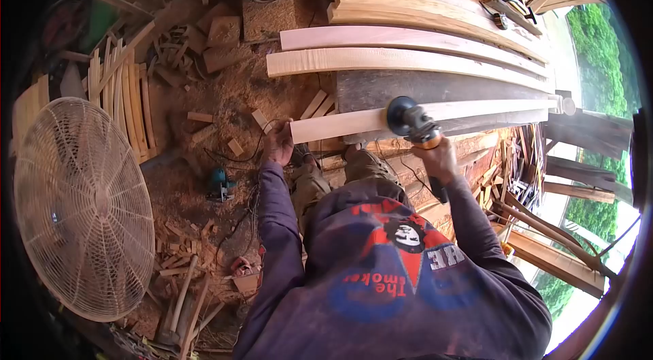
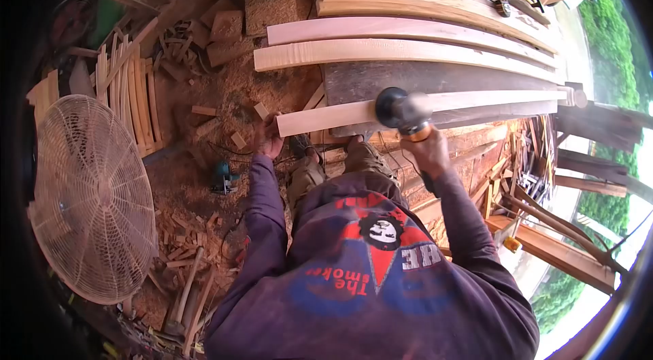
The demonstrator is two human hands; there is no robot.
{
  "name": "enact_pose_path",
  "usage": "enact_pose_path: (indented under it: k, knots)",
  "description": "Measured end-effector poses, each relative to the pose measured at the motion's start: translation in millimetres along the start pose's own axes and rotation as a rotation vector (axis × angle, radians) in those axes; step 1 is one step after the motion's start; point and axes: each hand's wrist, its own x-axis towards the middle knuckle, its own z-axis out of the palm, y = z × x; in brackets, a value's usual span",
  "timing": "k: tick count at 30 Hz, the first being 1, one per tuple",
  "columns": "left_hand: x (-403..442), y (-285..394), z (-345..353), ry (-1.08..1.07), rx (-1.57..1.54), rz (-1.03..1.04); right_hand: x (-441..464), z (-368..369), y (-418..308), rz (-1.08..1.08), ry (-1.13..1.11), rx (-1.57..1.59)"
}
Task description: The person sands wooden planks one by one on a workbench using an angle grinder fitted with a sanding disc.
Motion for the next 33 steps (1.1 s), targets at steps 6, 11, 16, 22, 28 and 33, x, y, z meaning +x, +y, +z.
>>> enact_pose_path:
  k: [6,11,16,22,28,33]
  knots:
    - [-0.7,-3.5,2.1,-0.039,-0.083,-0.003,-21.1,58.6,-91.5,-0.25,-0.134,-0.092]
    - [-1.7,-2.4,4.6,-0.019,-0.041,-0.005,-24.6,86.0,-138.0,-0.306,-0.246,-0.205]
    - [4.4,-9.0,-1.4,-0.02,0.036,-0.018,-34.5,101.4,-151.2,-0.318,-0.385,-0.344]
    - [2.2,5.2,-8.6,-0.081,0.038,0.02,-47.4,56.6,-104.1,-0.214,-0.263,-0.246]
    - [-18.3,29.1,27.6,-0.026,0.222,-0.09,-48.4,-11.7,-21.4,-0.019,0.076,-0.191]
    - [-35.4,28.6,72.1,0.078,0.619,-0.032,-27.8,-51.1,32.9,0.114,0.175,-0.174]
